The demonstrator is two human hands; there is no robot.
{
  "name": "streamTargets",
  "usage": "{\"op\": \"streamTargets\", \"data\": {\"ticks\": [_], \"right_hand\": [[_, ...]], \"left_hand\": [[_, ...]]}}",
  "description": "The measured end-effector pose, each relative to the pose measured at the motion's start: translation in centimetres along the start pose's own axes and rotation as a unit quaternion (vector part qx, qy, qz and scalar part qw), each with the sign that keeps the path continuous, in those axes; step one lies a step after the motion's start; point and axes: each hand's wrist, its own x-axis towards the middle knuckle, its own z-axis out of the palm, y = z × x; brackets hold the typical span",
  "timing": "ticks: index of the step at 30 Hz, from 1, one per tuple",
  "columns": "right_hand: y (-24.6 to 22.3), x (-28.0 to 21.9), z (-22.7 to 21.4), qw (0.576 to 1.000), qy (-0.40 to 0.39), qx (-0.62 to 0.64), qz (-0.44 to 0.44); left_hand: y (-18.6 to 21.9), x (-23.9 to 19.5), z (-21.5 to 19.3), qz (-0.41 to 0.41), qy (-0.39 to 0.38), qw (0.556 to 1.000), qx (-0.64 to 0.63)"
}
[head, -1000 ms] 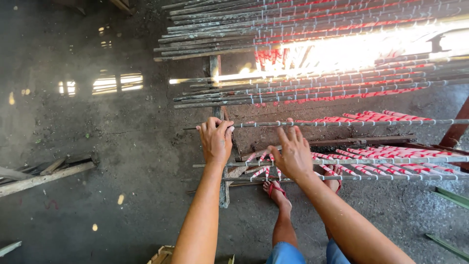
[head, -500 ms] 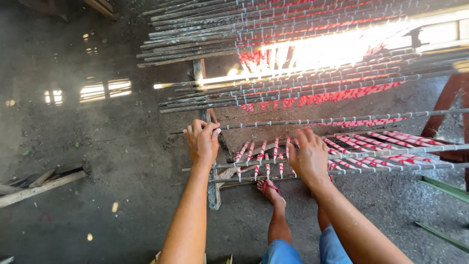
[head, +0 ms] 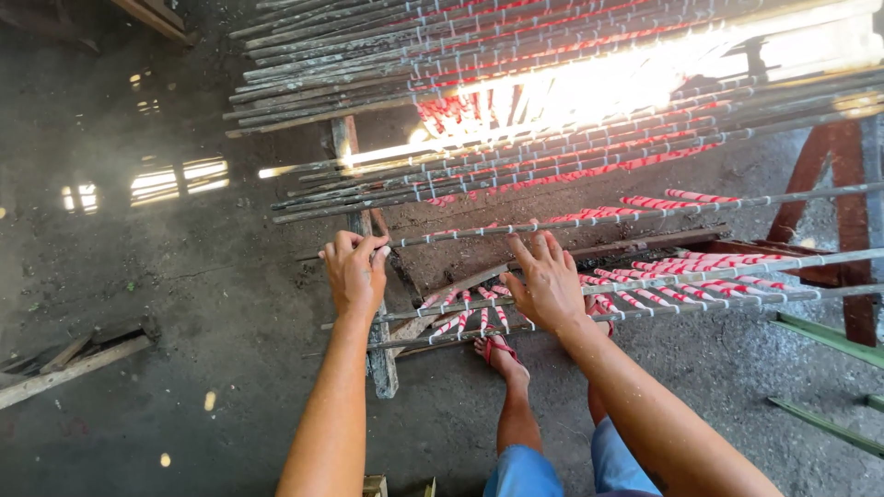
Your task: Arranging wooden rods with candles onto a large drying rack in a candle production facility.
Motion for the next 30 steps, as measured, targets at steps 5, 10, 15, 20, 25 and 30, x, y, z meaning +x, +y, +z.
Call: {"op": "streamTargets", "data": {"ticks": [5, 10, 15, 20, 25, 30], "right_hand": [[6.4, -1.0, 2.8, 0.991, 0.111, -0.066, 0.036], [9.7, -0.5, 1.6, 0.991, 0.116, -0.029, 0.065], [9.9, -0.8, 0.2, 0.999, 0.048, -0.018, 0.003], [15.8, -3.8, -2.8, 0.988, 0.143, -0.045, 0.045], [26.0, -4.7, -3.8, 0.959, 0.204, -0.127, 0.153], [29.4, -2.9, -5.5, 0.99, 0.032, -0.069, 0.115]], "left_hand": [[1.1, -0.5, -1.2, 0.011, 0.014, 1.0, 0.0], [2.8, -2.0, -2.2, 0.055, 0.056, 0.996, 0.045], [5.5, -3.3, -4.0, 0.085, 0.051, 0.994, 0.054], [6.3, -3.5, -4.5, 0.088, -0.008, 0.993, 0.083], [8.0, -3.1, -6.6, 0.037, -0.108, 0.99, 0.088], [6.2, -2.4, -4.7, -0.008, -0.203, 0.968, 0.15]]}}
